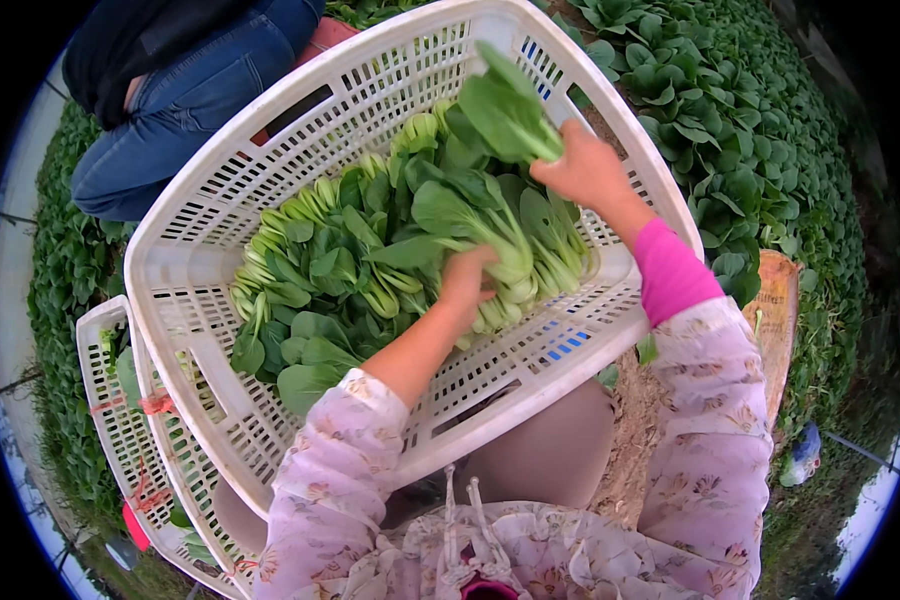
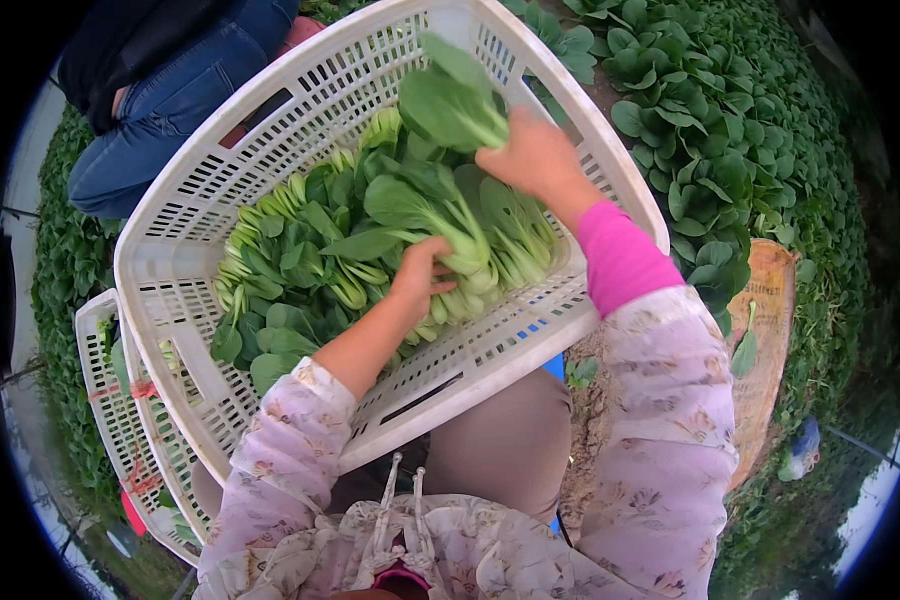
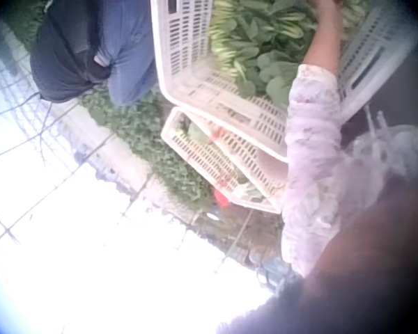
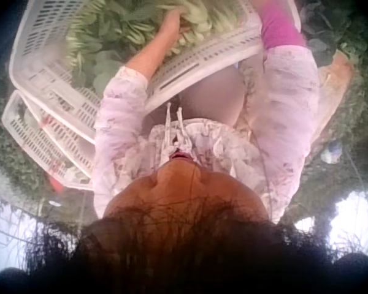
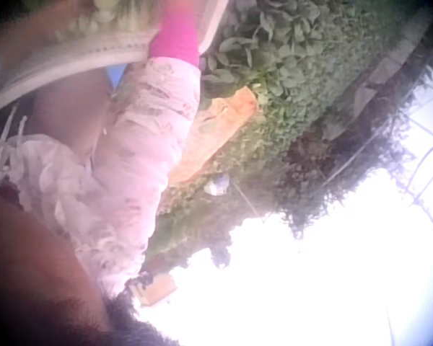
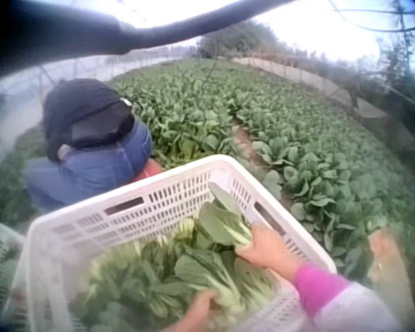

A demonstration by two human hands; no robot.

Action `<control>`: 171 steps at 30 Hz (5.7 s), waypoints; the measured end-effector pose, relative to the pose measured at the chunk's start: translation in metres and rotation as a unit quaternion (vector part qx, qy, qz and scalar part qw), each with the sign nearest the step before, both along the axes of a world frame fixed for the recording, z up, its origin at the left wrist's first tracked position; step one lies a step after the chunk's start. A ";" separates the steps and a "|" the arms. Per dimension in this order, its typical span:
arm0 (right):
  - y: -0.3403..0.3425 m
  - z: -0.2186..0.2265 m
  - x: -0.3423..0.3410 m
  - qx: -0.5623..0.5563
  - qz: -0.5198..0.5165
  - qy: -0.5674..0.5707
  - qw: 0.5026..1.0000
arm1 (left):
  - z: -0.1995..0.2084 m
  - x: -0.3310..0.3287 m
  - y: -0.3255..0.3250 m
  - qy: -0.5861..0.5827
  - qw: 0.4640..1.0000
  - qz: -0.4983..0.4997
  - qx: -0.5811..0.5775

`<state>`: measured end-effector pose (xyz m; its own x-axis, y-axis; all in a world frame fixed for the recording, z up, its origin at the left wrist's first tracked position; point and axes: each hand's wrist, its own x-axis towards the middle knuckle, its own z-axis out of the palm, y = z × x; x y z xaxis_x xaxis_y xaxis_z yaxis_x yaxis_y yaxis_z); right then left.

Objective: The person harvests leafy green vegetables in a field using a knife to cut the stems, then places the harvested vegetables into white plastic baskets. The person also transfers vegetables between baskets to organize the harvest.

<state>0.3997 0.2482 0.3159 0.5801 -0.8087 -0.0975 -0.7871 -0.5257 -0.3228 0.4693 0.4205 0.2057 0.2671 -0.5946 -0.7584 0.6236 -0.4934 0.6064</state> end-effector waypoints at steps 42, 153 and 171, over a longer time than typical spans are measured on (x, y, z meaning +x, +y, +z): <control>0.058 -0.097 -0.036 0.714 -0.024 -0.014 0.700 | -0.015 0.006 0.060 0.078 0.992 0.035 -0.089; 0.623 -0.077 0.550 0.024 0.537 -0.012 0.843 | 0.121 0.439 0.661 -0.500 0.827 -0.091 0.241; 0.461 0.087 0.475 0.062 0.652 -0.284 0.701 | -0.008 0.416 0.633 -0.739 0.597 -0.216 0.227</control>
